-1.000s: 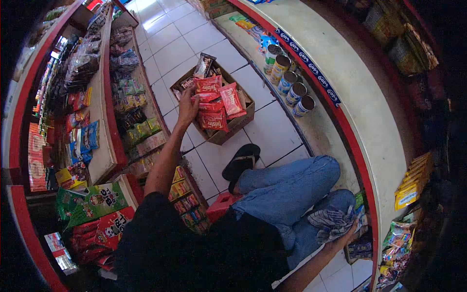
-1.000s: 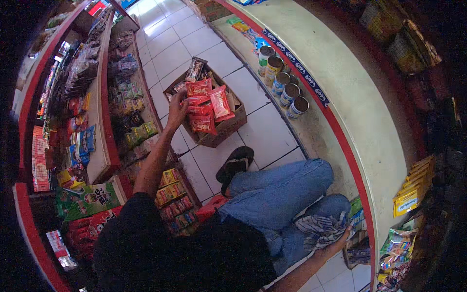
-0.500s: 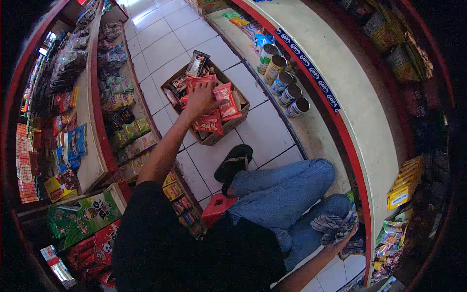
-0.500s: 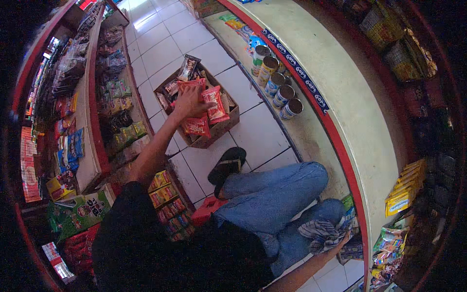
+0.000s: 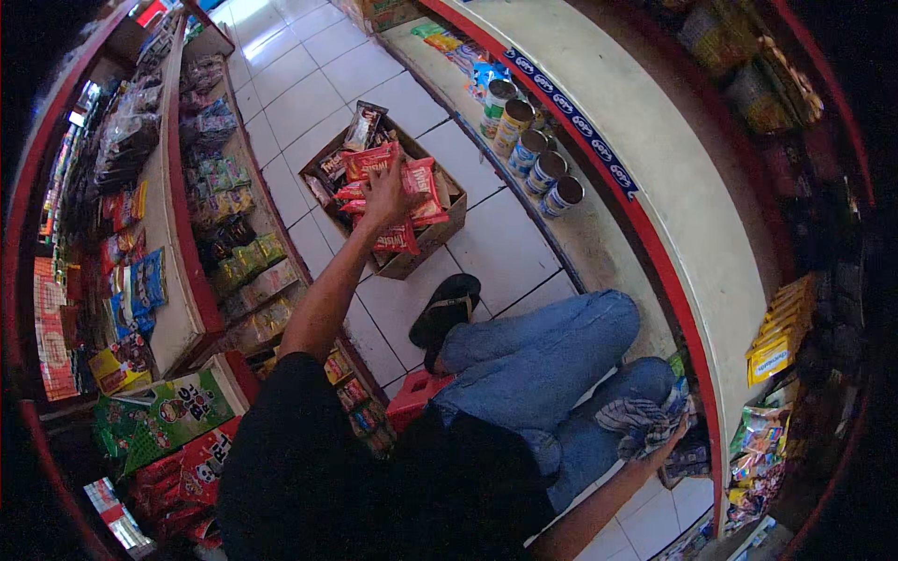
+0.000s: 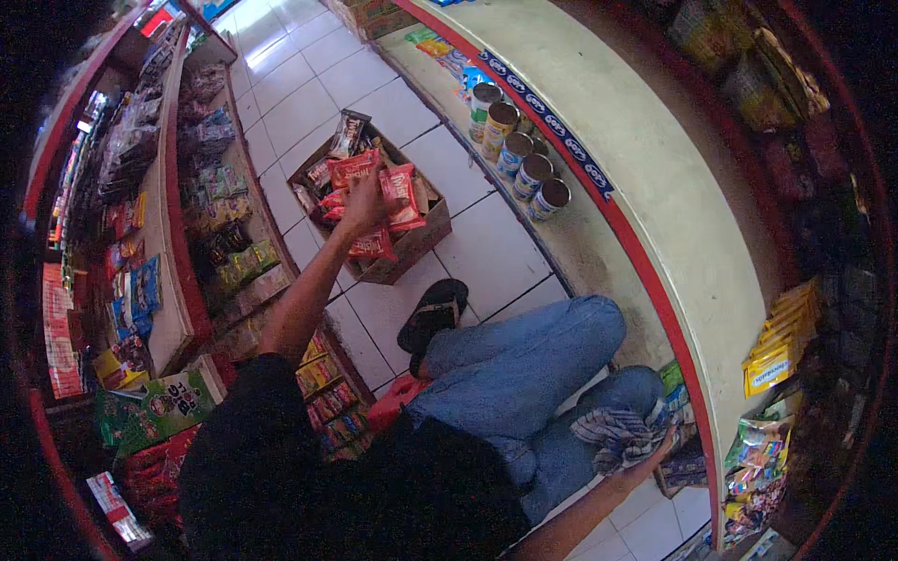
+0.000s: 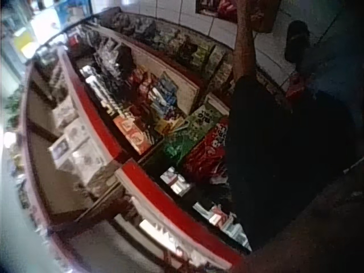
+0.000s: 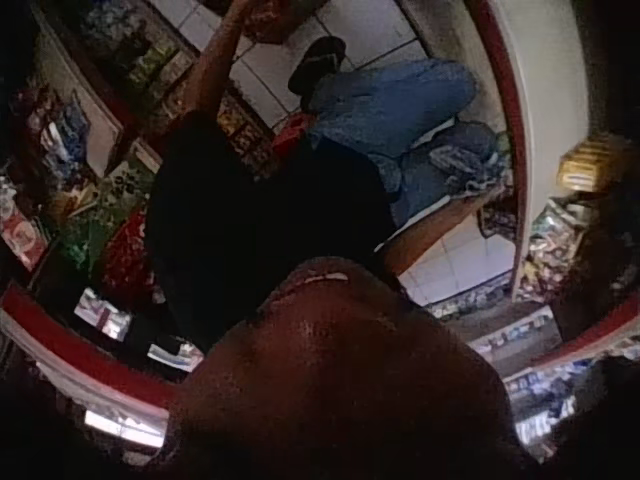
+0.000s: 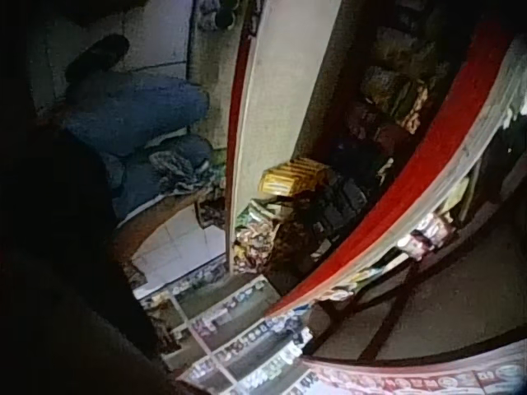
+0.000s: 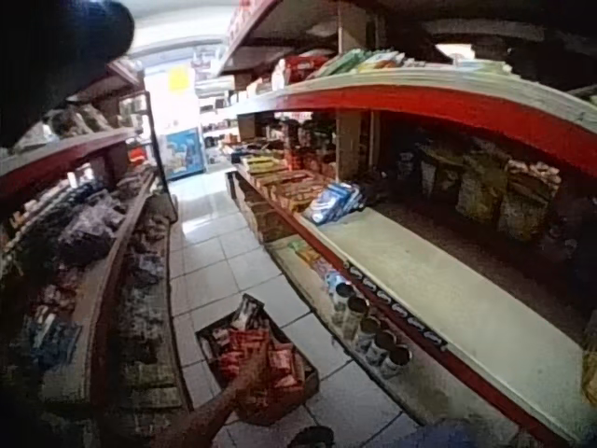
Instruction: Cleaning and organizing snack packages on grocery store shelves using a cloth.
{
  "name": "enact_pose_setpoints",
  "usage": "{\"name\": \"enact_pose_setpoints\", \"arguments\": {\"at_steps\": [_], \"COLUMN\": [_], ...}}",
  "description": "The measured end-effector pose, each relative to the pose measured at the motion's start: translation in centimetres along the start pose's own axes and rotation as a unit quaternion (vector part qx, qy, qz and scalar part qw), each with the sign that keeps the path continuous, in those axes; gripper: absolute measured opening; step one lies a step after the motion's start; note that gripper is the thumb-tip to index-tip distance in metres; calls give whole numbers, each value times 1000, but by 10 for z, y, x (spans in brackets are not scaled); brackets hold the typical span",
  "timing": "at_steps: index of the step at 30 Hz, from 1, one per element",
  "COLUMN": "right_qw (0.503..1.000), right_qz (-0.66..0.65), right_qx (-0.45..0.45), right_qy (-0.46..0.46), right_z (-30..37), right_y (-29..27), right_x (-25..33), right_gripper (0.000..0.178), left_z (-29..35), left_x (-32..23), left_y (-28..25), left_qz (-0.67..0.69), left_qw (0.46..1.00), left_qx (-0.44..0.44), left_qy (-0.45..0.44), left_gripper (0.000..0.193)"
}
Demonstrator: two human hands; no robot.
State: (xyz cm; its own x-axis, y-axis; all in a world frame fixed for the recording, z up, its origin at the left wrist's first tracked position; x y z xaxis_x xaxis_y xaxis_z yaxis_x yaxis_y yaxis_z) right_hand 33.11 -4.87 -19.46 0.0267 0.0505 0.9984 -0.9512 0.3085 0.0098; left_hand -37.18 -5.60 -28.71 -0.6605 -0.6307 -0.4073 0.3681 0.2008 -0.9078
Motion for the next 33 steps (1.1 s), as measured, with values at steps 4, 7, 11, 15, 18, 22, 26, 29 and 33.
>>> {"name": "enact_pose_setpoints", "arguments": {"at_steps": [4, 7, 11, 15, 18, 22, 26, 29, 33], "right_qw": [974, 985, 972, 961, 965, 953, 958, 960, 960], "right_qz": [-124, -98, -189, -215, -204, -253, -233, -228, -223], "right_qx": [-90, -38, -12, -47, -67, -46, -60, -58, -60], "right_qy": [166, 138, 139, 168, 152, 161, 155, 149, 159], "right_z": [-13, -1, -1, 7, 5, 5, 12, 11, 9], "right_y": [-16, 16, 11, 11, 7, 6, 21, 17, 12], "right_x": [-31, 1, -6, -10, -13, -17, 1, -2, -8], "right_gripper": [61, 57, 56, 54, 52, 51, 50, 51, 52], "left_z": [-21, -26, -36, -37, -43, -49, -49, -50, -29], "left_x": [30, 35, 30, 9, 14, 5, 1, -15, -49], "left_y": [11, 13, 22, 19, 21, 15, 2, -12, -31], "left_qz": [85, 85, 89, 36, 9, 67, 227, 325, 388], "left_qw": [996, 996, 995, 994, 995, 994, 970, 940, 920], "left_qx": [13, 2, 17, 44, 49, -2, -78, -101, -48], "left_qy": [-24, -37, -50, -90, -91, -85, -34, 30, 17], "left_gripper": [113, 110, 108, 115, 121, 118, 99, 72, 39]}}
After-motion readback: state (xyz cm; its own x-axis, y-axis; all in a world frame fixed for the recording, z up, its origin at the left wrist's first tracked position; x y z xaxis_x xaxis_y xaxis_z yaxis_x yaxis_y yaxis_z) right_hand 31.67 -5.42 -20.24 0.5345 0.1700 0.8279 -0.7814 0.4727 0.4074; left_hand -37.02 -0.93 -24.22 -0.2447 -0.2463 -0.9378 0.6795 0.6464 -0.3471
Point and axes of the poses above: each hand's wrist, its own z-axis away from the middle knuckle, its own y-axis out of the palm, x = y × z, the point moved 7 cm from there along -z, towards the middle knuckle, and after that the axes turned 2 degrees about -x, right-handed, at the moved point
